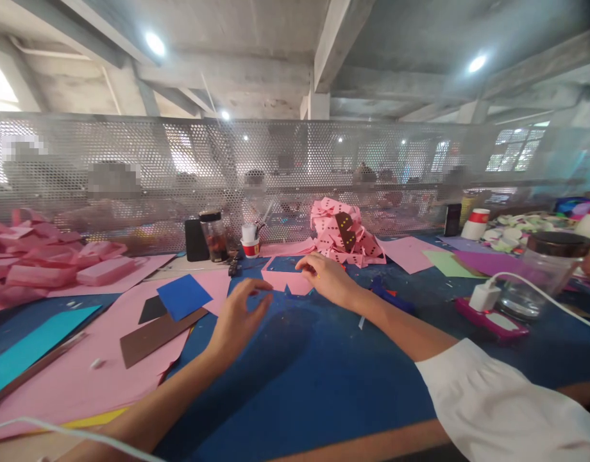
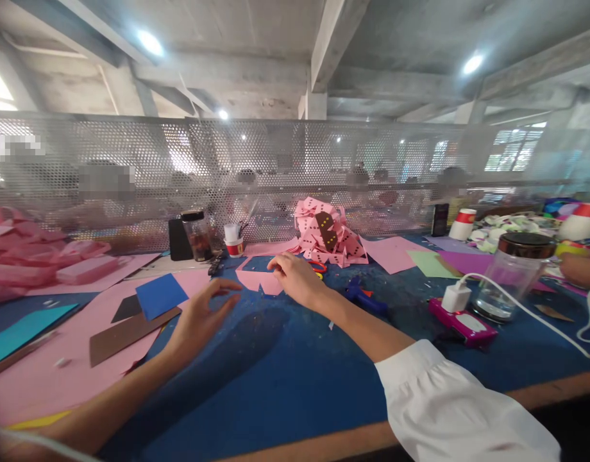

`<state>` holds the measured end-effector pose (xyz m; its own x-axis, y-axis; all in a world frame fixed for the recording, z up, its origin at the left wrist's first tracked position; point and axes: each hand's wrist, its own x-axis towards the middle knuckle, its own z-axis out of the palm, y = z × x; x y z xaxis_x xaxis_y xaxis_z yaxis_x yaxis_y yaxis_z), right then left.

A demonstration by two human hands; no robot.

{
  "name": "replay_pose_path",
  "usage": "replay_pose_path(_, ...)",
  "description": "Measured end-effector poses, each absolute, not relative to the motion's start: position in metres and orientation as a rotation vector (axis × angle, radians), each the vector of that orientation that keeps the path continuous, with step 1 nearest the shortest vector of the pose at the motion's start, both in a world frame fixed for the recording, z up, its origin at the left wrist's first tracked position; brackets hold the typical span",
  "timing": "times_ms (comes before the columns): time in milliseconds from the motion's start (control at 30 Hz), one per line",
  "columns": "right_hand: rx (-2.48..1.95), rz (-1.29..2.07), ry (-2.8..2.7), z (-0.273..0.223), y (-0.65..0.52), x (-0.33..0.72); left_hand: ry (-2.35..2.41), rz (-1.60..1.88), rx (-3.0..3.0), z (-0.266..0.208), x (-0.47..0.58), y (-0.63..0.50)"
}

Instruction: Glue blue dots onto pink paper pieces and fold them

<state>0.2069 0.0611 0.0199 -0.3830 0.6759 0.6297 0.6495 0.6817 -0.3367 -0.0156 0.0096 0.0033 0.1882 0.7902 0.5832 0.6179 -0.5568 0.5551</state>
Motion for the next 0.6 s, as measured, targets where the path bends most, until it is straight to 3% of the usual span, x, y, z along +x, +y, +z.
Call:
replay_pose_path(100, -0.952, 0.110, -2.143, 0.029, 0.043, 0.210, 1.356, 1.532, 2.382, 0.015, -0.027, 0.015)
replay_pose_path(333, -0.886, 0.141, -2.173, 0.028, 0.017, 0.203, 1.211, 1.252, 2.367, 0.001, -0.044, 0.026)
replay_pose_path(600, -1.129, -0.531, -2.084, 0.037, 0.021, 0.234, 1.363, 1.339, 2.052, -0.005, -0.062, 0.035)
